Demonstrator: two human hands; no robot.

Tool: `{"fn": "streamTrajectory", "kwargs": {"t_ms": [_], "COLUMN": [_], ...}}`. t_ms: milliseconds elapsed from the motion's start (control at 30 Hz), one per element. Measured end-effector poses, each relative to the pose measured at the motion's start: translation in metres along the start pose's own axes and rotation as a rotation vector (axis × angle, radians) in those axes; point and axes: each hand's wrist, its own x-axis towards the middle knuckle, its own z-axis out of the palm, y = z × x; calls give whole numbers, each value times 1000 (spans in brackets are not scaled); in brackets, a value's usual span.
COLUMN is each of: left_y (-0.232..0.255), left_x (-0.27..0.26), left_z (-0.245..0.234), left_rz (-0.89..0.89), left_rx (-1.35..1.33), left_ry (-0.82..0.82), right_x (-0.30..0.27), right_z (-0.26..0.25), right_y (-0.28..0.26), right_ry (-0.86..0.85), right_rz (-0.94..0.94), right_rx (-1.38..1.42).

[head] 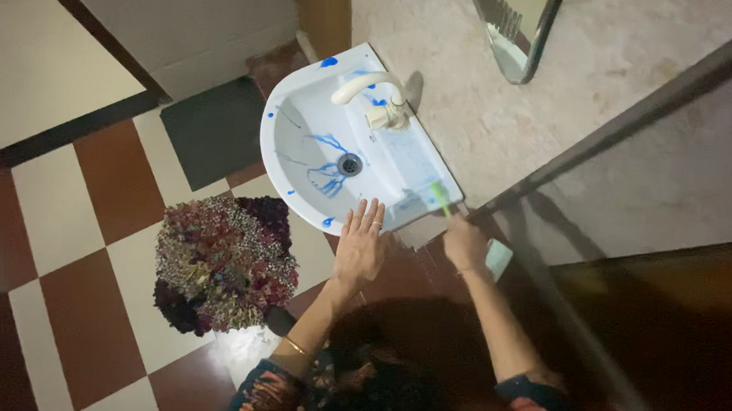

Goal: The person applies blue liquid soap to a toothbrush and scrubs the interior surfaces of a white bathroom sink. They repeatedly rub the sink basin and faucet area with the soapy toothbrush, spreading the blue soap across the surface.

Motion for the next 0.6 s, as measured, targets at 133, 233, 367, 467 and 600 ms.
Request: {"fn": "streamTrajectory", "kwargs": {"t_ms": [133,233,367,467,600], "left_y": [0,-7,-6,-7,-12], "left_x": [-5,-11,-11,-15,-19], "left_z": [-3,-2,5,7,10], "left_rz": [-39,-32,-49,-65,-96], "left_rx": [-64,-43,-44,-35,-48], "left_ry": [54,30,52,56,31], "right_x": [-20,-4,-14,-39,-29], "right_z": [-3,-3,-2,-12,-7], "right_y": [5,-4,-21,-16,-13], "right_ry": [-59,36,-51,-35,-89], "right_rz": [24,-20,-49,-26,80], "right_rx": [59,-9,-7,60,141]}}
